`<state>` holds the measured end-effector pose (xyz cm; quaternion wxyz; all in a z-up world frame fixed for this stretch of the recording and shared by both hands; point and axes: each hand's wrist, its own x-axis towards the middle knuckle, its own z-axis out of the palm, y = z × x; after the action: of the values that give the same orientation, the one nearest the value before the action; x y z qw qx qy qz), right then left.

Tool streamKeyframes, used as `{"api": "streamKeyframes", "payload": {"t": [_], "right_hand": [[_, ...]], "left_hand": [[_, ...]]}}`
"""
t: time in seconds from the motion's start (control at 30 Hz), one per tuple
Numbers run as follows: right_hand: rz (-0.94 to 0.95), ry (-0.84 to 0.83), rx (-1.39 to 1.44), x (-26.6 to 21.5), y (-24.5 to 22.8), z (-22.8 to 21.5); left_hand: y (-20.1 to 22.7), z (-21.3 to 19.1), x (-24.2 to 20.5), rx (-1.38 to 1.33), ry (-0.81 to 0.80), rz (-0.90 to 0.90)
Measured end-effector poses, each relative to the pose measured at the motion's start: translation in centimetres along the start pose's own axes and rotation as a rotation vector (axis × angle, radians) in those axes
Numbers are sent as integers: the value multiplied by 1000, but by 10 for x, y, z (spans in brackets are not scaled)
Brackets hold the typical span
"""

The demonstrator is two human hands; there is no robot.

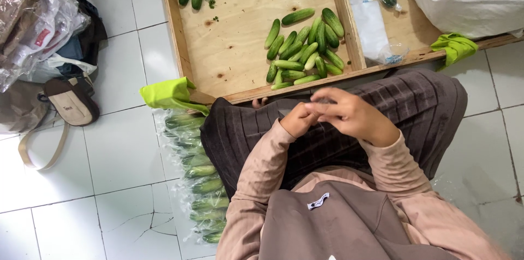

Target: Wrapping individual cucumbers in protective material and placing them into a plastic packaging sleeve

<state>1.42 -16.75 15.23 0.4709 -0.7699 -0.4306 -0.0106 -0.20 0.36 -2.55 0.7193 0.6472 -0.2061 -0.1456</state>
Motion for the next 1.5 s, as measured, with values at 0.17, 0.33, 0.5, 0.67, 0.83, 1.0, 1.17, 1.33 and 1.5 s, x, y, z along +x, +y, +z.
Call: {"api": "streamKeyframes", "payload": {"t": [0.17,0.33,0.5,0.67,0.83,1.0,1.17,1.33,1.5], "right_hand": [[100,-109,-107,-29,19,8],[188,-156,-162,-47,32,8],[207,-168,-145,-59,51,10],[195,-198,-251,-62,49,9],[239,-192,-311,-59,44,5],[101,-229,-455,-57,49,1],[-7,-76,-492,-41,53,-3],[32,135,41,-23,62,3],[121,285,665,-18,89,26]], "left_hand": [[16,5,0,17,-59,-124],[17,10,0,55,-130,-233],[34,6,1,76,-164,-199],[62,5,2,357,-191,-238],[71,4,3,505,-193,-237],[71,-1,-6,707,-72,-60],[117,-2,-4,1019,163,215],[149,7,6,1234,253,287],[154,13,22,1134,272,306]]}}
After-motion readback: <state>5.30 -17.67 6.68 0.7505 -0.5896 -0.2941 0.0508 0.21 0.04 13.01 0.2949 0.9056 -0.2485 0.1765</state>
